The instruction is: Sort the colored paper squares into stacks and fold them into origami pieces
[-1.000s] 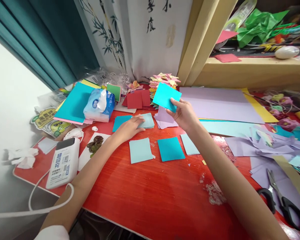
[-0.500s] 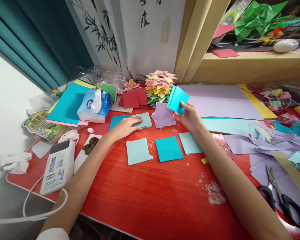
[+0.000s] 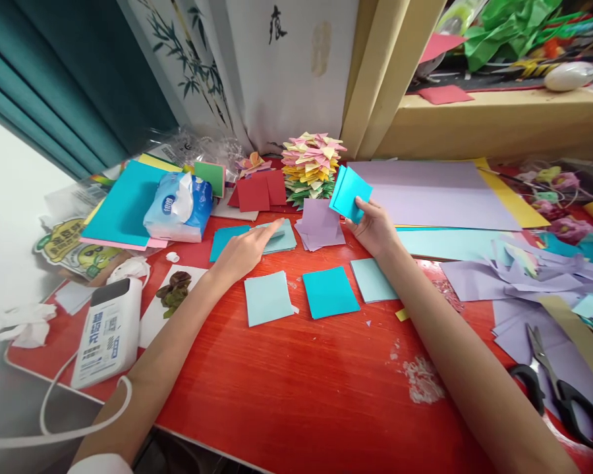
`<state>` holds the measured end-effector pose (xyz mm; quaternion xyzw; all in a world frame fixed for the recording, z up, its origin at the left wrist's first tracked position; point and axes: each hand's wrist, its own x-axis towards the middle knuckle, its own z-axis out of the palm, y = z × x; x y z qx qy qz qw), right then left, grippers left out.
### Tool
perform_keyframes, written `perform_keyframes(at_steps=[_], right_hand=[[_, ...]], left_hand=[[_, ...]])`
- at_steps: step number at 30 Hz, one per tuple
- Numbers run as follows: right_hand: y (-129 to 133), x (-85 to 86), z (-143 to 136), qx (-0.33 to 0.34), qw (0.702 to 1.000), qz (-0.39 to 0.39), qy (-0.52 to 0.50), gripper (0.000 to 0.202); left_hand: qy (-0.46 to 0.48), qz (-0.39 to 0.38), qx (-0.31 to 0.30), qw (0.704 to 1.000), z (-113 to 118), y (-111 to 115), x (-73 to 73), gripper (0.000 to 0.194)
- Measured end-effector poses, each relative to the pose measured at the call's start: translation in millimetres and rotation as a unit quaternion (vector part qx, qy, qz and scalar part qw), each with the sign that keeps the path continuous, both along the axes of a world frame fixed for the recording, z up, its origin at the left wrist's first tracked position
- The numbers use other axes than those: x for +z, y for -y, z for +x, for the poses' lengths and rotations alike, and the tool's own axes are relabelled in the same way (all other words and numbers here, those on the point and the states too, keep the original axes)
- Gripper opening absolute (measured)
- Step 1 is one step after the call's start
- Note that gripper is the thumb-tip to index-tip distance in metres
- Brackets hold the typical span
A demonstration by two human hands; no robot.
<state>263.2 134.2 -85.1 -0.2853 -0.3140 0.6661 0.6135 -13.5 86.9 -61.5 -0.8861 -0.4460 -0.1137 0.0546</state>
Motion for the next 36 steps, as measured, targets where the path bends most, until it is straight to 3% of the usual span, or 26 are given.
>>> perform_keyframes(at_steps=[3,6,20,36], right_hand=[[-1,-0.9,1,0.005,1.0,0.004,0.0,0.01],[-1,-0.7,1,0.008,1.0,0.003,0.007,0.011],[0,0.2,1,0.013,1.0,0.011,0.009,0.012],[3,3.6,-2,0.007,0.999,0.006,0.034,0.011]], left_hand=[[-0.057,0.014,-0.004,0.998,2,4,2.8,0.055],[-0.091,0.019,0.0,0.996,5,5,5.4,0.04],[-0.014,-0.067,0.013,0.998,4,-5,4.4,0.033],[0.009,-0.068,-0.003,0.998,0,-8,3.8,0.032]])
